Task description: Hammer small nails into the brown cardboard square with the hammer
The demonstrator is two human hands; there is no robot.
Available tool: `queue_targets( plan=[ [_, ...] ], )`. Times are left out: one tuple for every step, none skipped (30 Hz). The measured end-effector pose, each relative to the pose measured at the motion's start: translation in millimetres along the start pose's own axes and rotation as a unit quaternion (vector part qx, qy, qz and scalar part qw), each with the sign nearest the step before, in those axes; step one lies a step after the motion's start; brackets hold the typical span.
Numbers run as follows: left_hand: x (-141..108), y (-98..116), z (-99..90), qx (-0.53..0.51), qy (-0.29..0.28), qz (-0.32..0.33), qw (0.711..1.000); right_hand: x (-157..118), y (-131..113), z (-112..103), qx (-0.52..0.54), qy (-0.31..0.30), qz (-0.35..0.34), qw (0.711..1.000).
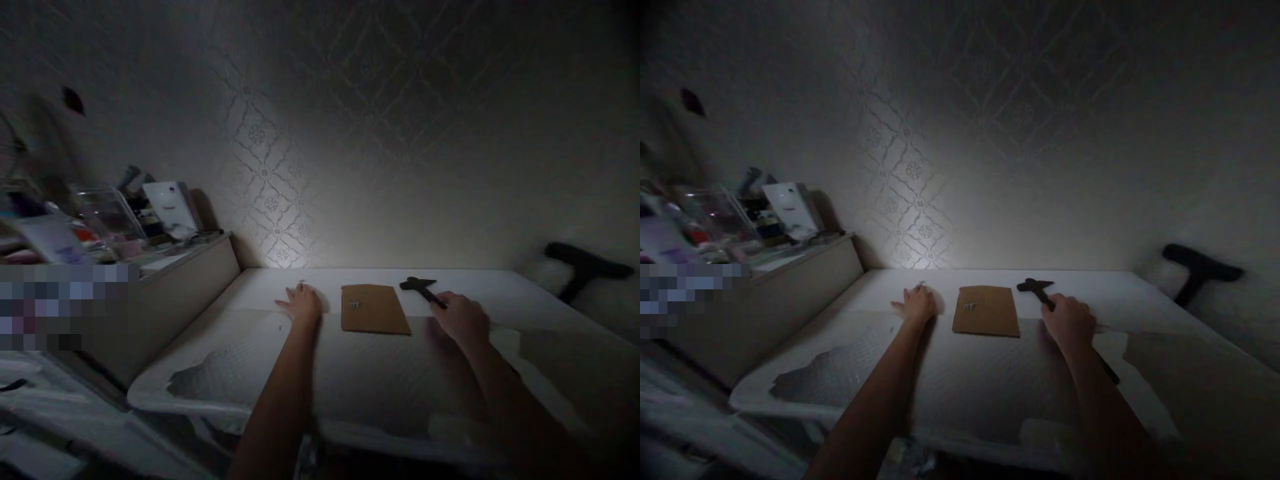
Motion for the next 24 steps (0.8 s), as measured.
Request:
queue_targets(
  plan=[
    [-1,1,-1.3,0.0,0.001,0.001,1.0,0,0,0,-0.004,0.002,0.004,1.0],
    [-1,1,-2.7,0.001,0.002,0.002,1.0,0,0,0,-0.007,0.003,0.004,1.0],
    [-2,2,-4.7,0.004,0.004,0.003,1.0,1,0,0,-0.007,0.003,0.004,1.0],
    [-3,3,-6.8,0.008,0.007,0.002,1.0,1,0,0,-0.006,0.005,0.003,1.0],
    [-4,3,-8.9,0.01,0.009,0.001,1.0,0,-1,0,-0.006,0.009,0.002,1.0],
    [-5,4,-11.1,0.011,0.01,0.001,1.0,0,-1,-1,-0.007,0.013,0.0,1.0],
    [-6,4,-13.0,0.011,0.011,0.001,1.0,0,-2,-2,-0.008,0.016,-0.002,1.0],
    [-7,5,-14.8,0.01,0.012,0.002,1.0,0,-3,-3,-0.011,0.018,-0.003,1.0],
    [-7,6,-16.5,0.009,0.015,0.003,1.0,-1,-3,-4,-0.013,0.02,-0.003,1.0],
    [-7,6,-17.9,0.009,0.017,0.004,1.0,-1,-4,-5,-0.016,0.021,-0.003,1.0],
    [-8,7,-19.2,0.009,0.021,0.007,1.0,-1,-4,-6,-0.017,0.022,-0.003,1.0],
    [-8,8,-19.9,0.011,0.023,0.009,1.0,-2,-5,-7,-0.015,0.024,-0.004,1.0],
    [-7,8,-20.4,0.012,0.027,0.012,0.999,-1,-6,-8,-0.012,0.029,-0.007,0.999],
    [-7,8,-20.4,0.011,0.028,0.014,0.999,-1,-7,-10,-0.006,0.037,-0.013,0.999],
    [-6,8,-20.2,0.01,0.029,0.013,0.999,-1,-9,-11,0.003,0.048,-0.021,0.999],
    [-6,8,-20.1,0.009,0.031,0.013,0.999,0,-11,-13,0.014,0.06,-0.032,0.998],
    [-5,8,-20.4,0.007,0.034,0.013,0.999,0,-13,-14,0.026,0.071,-0.045,0.996],
    [-5,8,-20.9,0.005,0.037,0.013,0.999,1,-15,-15,0.038,0.081,-0.058,0.994],
    [-5,8,-21.5,0.003,0.039,0.014,0.999,2,-17,-15,0.049,0.087,-0.069,0.993],
    [-5,8,-21.8,0.001,0.038,0.014,0.999,3,-18,-15,0.059,0.091,-0.078,0.991],
    [-4,8,-22.3,0.0,0.037,0.015,0.999,3,-19,-15,0.068,0.093,-0.086,0.99],
    [-5,8,-22.7,-0.001,0.034,0.014,0.999,4,-20,-14,0.076,0.093,-0.092,0.989],
    [-5,8,-23.0,-0.002,0.031,0.013,0.999,4,-21,-14,0.083,0.092,-0.096,0.988],
    [-5,8,-23.5,-0.003,0.029,0.012,1.0,5,-22,-13,0.089,0.091,-0.101,0.987]
  ],
)
Point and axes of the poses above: each hand's wrist, its own x-axis towards the middle knuckle, its own z-axis out of the palm, y = z × x, the point moved 9 cm from there along x, towards the middle knuckle, and after that the axes turned 4 degrees about -z, right-handed, at the moved point
